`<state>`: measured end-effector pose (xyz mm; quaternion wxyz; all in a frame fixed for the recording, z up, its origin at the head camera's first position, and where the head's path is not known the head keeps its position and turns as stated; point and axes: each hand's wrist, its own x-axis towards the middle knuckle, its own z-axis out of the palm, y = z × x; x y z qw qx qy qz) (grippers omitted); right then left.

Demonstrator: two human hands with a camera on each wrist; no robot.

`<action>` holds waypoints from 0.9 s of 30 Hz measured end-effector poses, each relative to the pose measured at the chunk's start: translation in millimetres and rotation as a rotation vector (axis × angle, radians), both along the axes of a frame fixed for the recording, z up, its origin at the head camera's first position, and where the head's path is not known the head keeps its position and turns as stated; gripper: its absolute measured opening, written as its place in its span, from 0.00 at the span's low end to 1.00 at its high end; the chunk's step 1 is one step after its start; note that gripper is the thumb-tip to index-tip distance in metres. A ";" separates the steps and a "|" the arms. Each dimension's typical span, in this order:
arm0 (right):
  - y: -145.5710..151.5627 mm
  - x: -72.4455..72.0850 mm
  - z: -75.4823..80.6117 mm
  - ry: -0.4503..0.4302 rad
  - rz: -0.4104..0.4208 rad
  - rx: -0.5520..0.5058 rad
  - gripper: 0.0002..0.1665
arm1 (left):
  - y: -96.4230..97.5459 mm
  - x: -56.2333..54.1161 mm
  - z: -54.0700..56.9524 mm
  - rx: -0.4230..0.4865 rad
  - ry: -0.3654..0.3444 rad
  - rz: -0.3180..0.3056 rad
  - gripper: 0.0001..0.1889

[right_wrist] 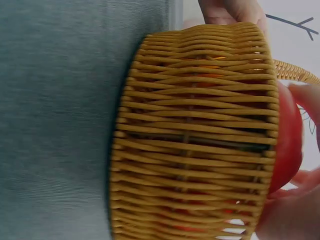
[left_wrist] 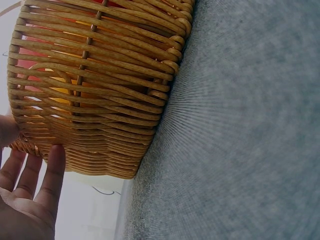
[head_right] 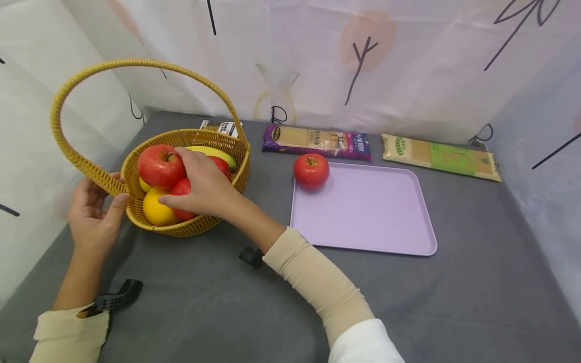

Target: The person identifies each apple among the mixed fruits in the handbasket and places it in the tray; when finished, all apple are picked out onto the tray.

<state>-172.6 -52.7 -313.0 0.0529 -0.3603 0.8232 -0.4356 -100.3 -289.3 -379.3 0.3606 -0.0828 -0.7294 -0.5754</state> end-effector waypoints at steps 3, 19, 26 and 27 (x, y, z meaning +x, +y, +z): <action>-9.2 -4.5 4.9 0.013 -0.002 0.100 0.56 | -0.5 -0.8 0.3 -0.007 0.009 -0.003 0.31; -28.9 -11.4 10.5 -0.027 -0.109 0.201 0.52 | -0.9 -0.6 0.3 -0.019 0.003 0.004 0.30; -28.1 -12.0 6.1 -0.004 -0.106 0.184 0.52 | 0.6 0.6 0.3 -0.007 -0.001 0.000 0.31; -27.9 -12.1 5.9 0.000 -0.106 0.180 0.52 | 0.5 0.6 0.2 -0.010 -0.005 0.003 0.31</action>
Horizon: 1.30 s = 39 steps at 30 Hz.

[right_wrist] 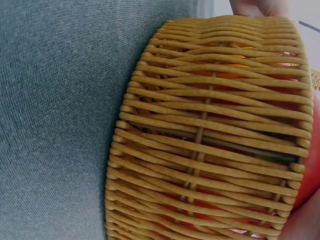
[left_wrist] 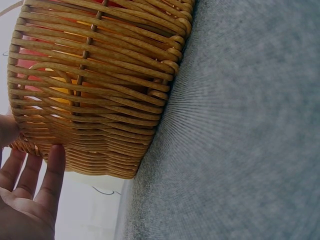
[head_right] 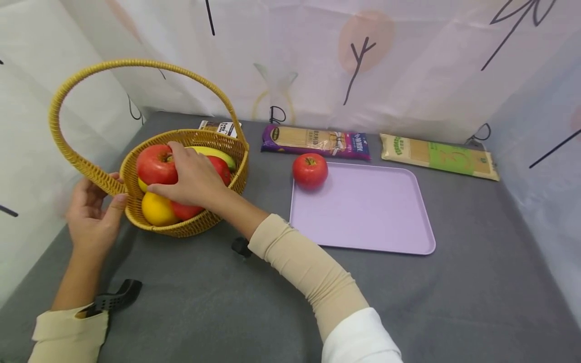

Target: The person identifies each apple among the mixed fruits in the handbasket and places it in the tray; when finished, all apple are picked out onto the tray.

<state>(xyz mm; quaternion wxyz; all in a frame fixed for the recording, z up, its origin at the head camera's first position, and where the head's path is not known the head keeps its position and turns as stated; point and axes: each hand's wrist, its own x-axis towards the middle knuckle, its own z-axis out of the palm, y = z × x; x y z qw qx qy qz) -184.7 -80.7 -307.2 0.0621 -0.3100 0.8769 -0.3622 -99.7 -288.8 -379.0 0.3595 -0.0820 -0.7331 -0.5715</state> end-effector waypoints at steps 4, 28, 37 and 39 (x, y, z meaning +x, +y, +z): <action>0.7 -0.5 -1.0 0.017 0.008 -0.013 0.53 | 0.2 -0.2 0.2 0.008 -0.008 -0.004 0.31; 20.7 15.2 1.3 0.140 0.014 -0.285 0.50 | 0.5 -1.8 -2.2 0.033 0.041 -0.047 0.30; 41.6 18.0 0.6 0.125 0.013 -0.422 0.49 | 0.1 -0.9 -2.5 0.095 0.047 -0.081 0.30; 43.9 18.5 -0.6 0.143 0.019 -0.434 0.49 | -0.4 -0.7 -2.5 0.088 0.044 -0.074 0.29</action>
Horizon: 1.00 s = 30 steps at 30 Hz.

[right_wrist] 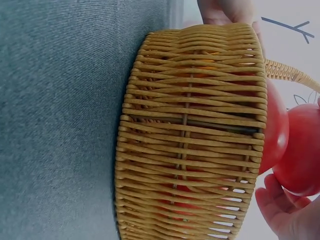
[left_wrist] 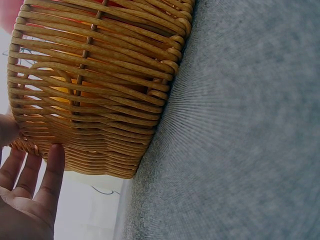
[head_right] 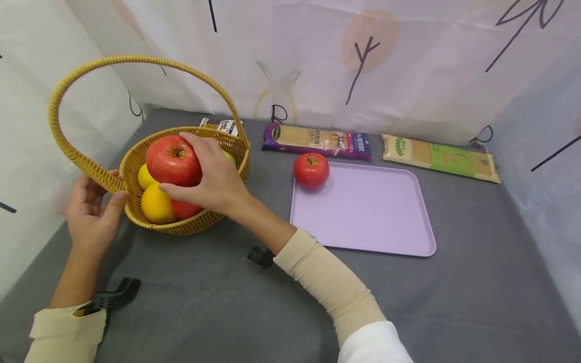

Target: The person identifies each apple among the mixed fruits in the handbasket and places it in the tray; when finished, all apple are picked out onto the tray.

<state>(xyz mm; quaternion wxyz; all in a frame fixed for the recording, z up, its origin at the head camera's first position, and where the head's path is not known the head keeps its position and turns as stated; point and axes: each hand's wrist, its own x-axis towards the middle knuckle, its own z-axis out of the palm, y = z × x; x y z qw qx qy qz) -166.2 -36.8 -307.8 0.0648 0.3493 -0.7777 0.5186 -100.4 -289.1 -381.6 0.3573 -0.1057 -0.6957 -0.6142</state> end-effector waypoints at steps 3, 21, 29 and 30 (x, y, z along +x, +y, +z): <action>3.1 1.1 -1.2 0.032 0.004 -0.013 0.49 | -0.6 -0.2 -0.3 -0.012 -0.004 0.009 0.30; 28.9 14.3 -3.3 0.025 0.002 -0.030 0.49 | -1.6 2.0 -1.8 0.012 0.000 -0.010 0.30; 45.6 15.7 -4.2 0.081 -0.042 -0.060 0.48 | -0.6 1.0 0.6 -0.014 -0.002 0.002 0.30; 47.8 15.9 -4.0 0.077 -0.045 -0.059 0.48 | -0.7 0.9 0.5 -0.015 -0.002 0.003 0.30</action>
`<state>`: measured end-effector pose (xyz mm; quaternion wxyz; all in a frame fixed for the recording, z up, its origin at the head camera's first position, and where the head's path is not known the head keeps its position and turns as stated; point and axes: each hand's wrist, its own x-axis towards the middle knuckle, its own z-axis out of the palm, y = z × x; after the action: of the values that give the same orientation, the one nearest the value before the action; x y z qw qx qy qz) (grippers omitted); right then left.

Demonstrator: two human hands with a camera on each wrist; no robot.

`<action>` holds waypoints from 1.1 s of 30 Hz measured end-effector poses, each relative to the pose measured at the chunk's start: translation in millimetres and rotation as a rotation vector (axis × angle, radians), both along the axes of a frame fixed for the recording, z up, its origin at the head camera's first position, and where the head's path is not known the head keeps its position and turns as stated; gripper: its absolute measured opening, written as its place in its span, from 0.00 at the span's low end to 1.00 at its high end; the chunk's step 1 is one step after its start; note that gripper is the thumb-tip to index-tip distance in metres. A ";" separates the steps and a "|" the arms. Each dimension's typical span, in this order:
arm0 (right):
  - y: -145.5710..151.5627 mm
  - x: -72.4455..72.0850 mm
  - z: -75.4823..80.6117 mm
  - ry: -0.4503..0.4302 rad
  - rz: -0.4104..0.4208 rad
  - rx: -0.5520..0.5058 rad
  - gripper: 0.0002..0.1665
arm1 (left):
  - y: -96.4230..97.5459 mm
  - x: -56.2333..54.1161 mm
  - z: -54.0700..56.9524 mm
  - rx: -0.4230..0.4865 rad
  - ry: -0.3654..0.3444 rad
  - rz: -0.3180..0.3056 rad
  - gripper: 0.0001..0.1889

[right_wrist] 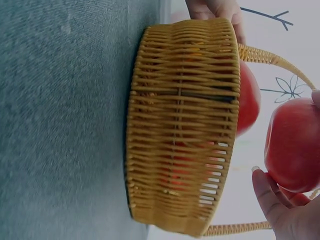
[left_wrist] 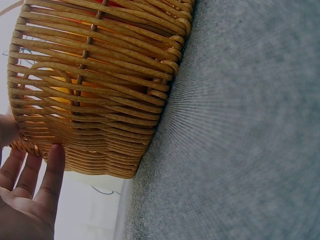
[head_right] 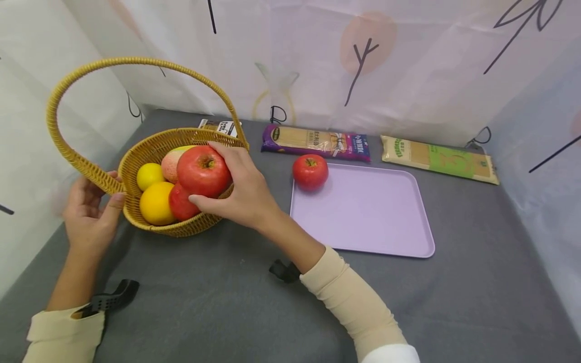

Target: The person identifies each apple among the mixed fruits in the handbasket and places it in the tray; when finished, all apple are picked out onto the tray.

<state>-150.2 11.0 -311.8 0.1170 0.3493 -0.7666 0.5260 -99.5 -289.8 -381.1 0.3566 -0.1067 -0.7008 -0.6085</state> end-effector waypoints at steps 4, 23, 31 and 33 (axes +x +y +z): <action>9.6 0.6 1.1 -0.019 -0.018 0.000 0.49 | 0.2 -0.2 0.0 0.010 -0.005 0.001 0.30; 54.0 -4.2 2.3 -0.115 -0.191 0.044 0.51 | -0.6 -0.4 0.7 0.004 0.000 0.004 0.29; 74.4 -5.6 4.5 -0.151 -0.251 0.016 0.49 | 0.3 0.5 1.0 0.031 0.006 -0.029 0.30; 80.0 -5.8 5.4 -0.156 -0.270 0.008 0.49 | 0.1 -0.2 0.5 0.021 0.005 -0.022 0.30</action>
<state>-156.1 91.0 -306.4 0.1254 0.2014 -0.8155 0.5280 -99.7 -289.8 -380.6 0.3527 -0.1121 -0.6925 -0.6193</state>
